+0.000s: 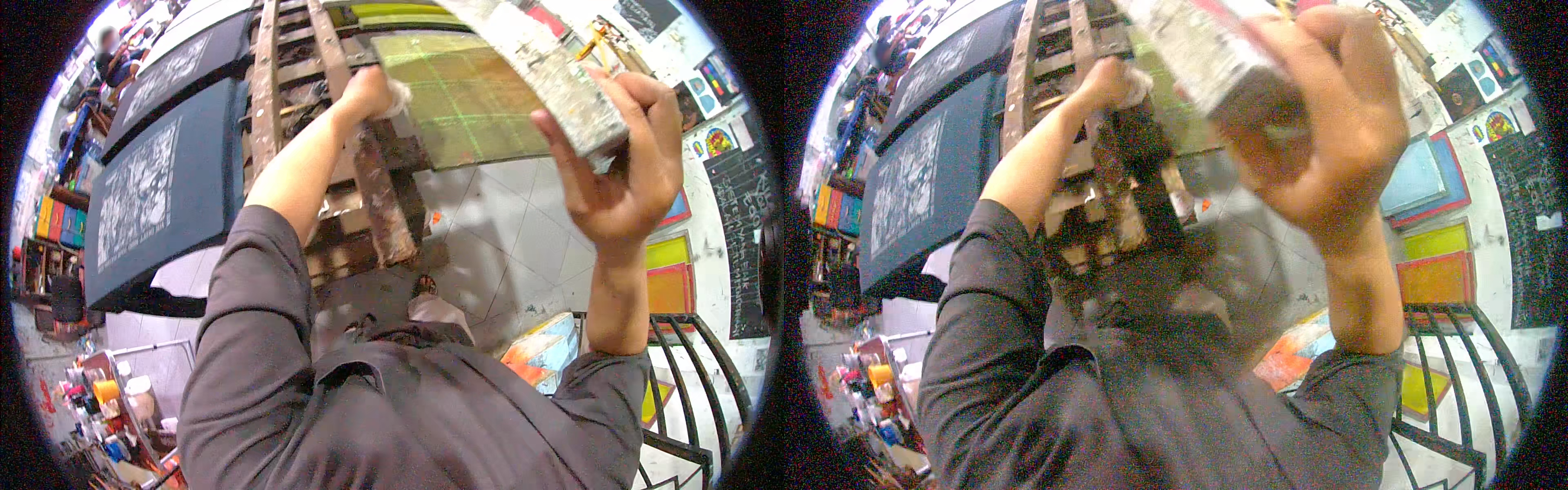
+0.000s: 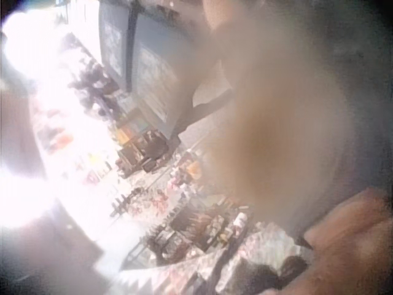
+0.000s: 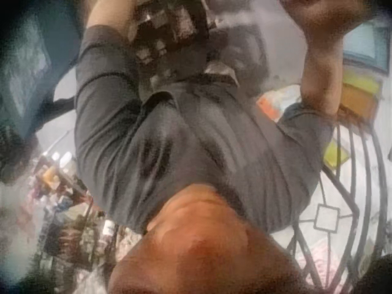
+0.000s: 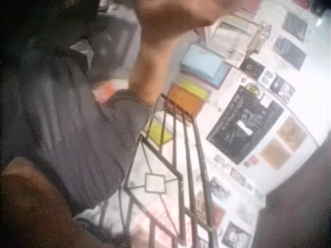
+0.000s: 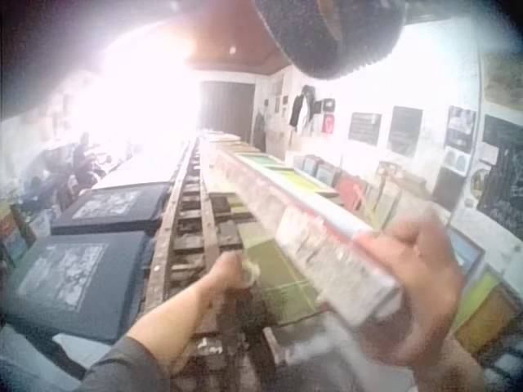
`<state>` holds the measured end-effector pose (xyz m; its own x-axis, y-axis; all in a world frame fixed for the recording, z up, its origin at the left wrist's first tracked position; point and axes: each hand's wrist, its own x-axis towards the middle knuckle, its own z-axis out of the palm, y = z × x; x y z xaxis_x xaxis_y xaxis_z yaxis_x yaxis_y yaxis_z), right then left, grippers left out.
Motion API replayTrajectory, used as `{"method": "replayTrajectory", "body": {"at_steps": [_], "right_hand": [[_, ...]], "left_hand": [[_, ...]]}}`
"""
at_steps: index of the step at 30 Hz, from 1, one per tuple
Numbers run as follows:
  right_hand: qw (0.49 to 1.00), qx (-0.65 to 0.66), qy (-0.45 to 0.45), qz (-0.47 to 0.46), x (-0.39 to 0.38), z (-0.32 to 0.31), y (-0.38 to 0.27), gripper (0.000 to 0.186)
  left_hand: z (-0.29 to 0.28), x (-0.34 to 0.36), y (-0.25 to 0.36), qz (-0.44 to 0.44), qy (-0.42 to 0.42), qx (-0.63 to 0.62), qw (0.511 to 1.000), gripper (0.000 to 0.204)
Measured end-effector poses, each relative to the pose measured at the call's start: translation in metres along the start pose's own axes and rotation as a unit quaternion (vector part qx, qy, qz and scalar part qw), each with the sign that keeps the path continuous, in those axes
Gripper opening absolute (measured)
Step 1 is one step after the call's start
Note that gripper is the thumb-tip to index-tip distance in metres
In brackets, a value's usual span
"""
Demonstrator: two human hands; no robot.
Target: The person removes masking tape from the edges of a screen printing frame, cleans the frame with a cloth, and uses a small stick to scrape or mark the screen surface. The person handles the frame, tape, cloth, and stick throughout the process.
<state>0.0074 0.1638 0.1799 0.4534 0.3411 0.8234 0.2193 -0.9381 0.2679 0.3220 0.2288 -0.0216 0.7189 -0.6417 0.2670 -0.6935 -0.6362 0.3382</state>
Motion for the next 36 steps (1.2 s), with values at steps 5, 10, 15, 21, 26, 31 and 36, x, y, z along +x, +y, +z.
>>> {"method": "replayTrajectory", "body": {"at_steps": [5, 10, 15, 21, 26, 31, 36], "right_hand": [[1.0, 0.002, 0.019, -0.018, 0.0, 0.015, -0.004, 0.033], [0.999, 0.03, 0.019, -0.018, 0.003, 0.013, 0.01, 0.025], [0.999, -0.009, 0.003, -0.048, 0.004, 0.015, 0.006, 0.025], [0.981, 0.174, 0.006, -0.087, -0.02, 0.065, -0.017, 0.025], [0.989, 0.131, -0.062, -0.038, -0.054, 0.09, -0.054, 0.027], [0.986, 0.144, -0.087, -0.009, -0.077, 0.101, -0.074, 0.03], [0.981, 0.176, -0.083, 0.029, -0.1, 0.111, -0.091, 0.032]], "left_hand": [[-0.096, -0.063, 0.017, 0.026, 0.139, -0.104, 0.984, 0.026], [-0.145, -0.104, 0.008, -0.067, 0.048, -0.375, 0.923, 0.022], [-0.163, -0.153, 0.001, -0.049, 0.114, -0.39, 0.912, 0.019], [-0.171, -0.219, -0.067, -0.011, 0.248, -0.167, 0.954, 0.023], [-0.173, -0.302, 0.011, -0.164, 0.36, -0.56, 0.728, 0.029], [-0.152, -0.385, 0.038, -0.204, 0.456, -0.585, 0.64, 0.031], [-0.128, -0.46, 0.064, -0.239, 0.511, -0.55, 0.615, 0.038]]}}
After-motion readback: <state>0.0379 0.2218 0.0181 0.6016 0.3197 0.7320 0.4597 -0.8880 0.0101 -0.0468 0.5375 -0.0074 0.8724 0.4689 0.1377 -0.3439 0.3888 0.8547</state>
